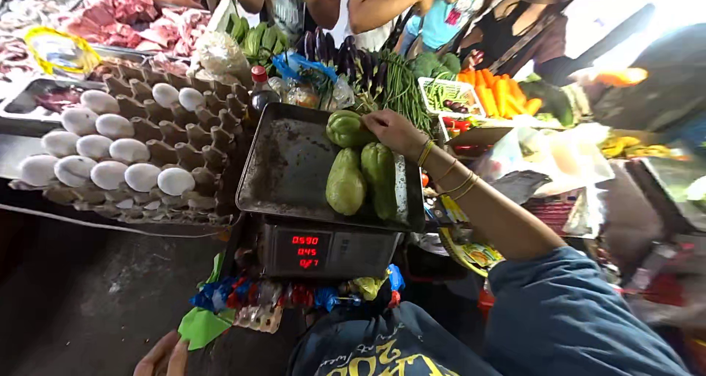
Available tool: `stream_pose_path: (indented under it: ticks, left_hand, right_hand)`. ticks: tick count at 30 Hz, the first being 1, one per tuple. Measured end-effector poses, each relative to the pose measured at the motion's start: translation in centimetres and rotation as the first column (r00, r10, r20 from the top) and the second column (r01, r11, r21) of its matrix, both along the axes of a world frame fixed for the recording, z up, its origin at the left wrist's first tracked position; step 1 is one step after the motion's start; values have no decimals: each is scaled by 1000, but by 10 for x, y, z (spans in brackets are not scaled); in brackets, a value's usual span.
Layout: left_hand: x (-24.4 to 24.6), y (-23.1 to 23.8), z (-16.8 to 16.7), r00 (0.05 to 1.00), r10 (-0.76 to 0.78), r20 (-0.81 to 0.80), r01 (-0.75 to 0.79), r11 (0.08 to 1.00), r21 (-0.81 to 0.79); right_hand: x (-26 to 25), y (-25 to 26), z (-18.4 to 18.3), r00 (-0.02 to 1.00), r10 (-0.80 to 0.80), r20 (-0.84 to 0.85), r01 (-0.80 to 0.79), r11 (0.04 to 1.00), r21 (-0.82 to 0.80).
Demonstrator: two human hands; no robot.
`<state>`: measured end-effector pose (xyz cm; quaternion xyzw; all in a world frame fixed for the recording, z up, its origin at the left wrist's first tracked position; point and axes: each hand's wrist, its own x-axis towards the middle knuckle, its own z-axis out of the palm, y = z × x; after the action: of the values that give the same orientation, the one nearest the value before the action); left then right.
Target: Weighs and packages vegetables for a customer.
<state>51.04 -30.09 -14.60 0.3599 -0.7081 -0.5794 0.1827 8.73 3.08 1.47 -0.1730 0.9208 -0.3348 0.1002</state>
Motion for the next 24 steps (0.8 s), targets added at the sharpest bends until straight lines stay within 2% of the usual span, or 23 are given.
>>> stream_pose_path:
  ticks: [3, 6, 8, 11, 13, 15, 18, 20, 22, 24]
  left_hand:
    - [-68, 18, 41, 968, -174, -179, 134, 967, -215]
    - [-139, 36, 71, 902, -301, -310, 211, 933, -291]
    - [-182, 42, 83, 898, -324, -296, 250, 932, -261]
    - [-220, 48, 85, 922, -345, -175, 294, 920, -260]
    - [-226, 51, 83, 935, -327, -140, 261, 898, -354]
    - [-222, 52, 80, 936, -318, -150, 243, 894, -376]
    - [-203, 55, 76, 929, -337, -150, 280, 909, -309]
    - [-188, 52, 70, 915, -349, -204, 304, 927, -219]
    - [-169, 46, 54, 903, -297, -310, 257, 952, -163]
    - [-143, 30, 26, 926, -210, -313, 127, 956, -265]
  right_hand:
    - [24, 20, -9, 963, -39, -267, 30, 999, -35]
    - [74, 32, -4, 884, -233, -404, 235, 971, -45]
    - [91, 44, -17, 858, -355, -372, 377, 926, -15]
    - [116, 55, -44, 885, -440, -150, 450, 893, 33]
    - [130, 56, -57, 894, -436, -102, 437, 899, -7]
    - [136, 57, -61, 893, -441, -91, 437, 897, -59]
    - [144, 62, -66, 889, -453, -65, 445, 889, -108]
    - [153, 68, -76, 883, -469, -37, 443, 855, -272]
    - [168, 76, -92, 863, -498, 81, 449, 685, -573]
    - [193, 80, -114, 813, -552, 187, 500, 498, -709]
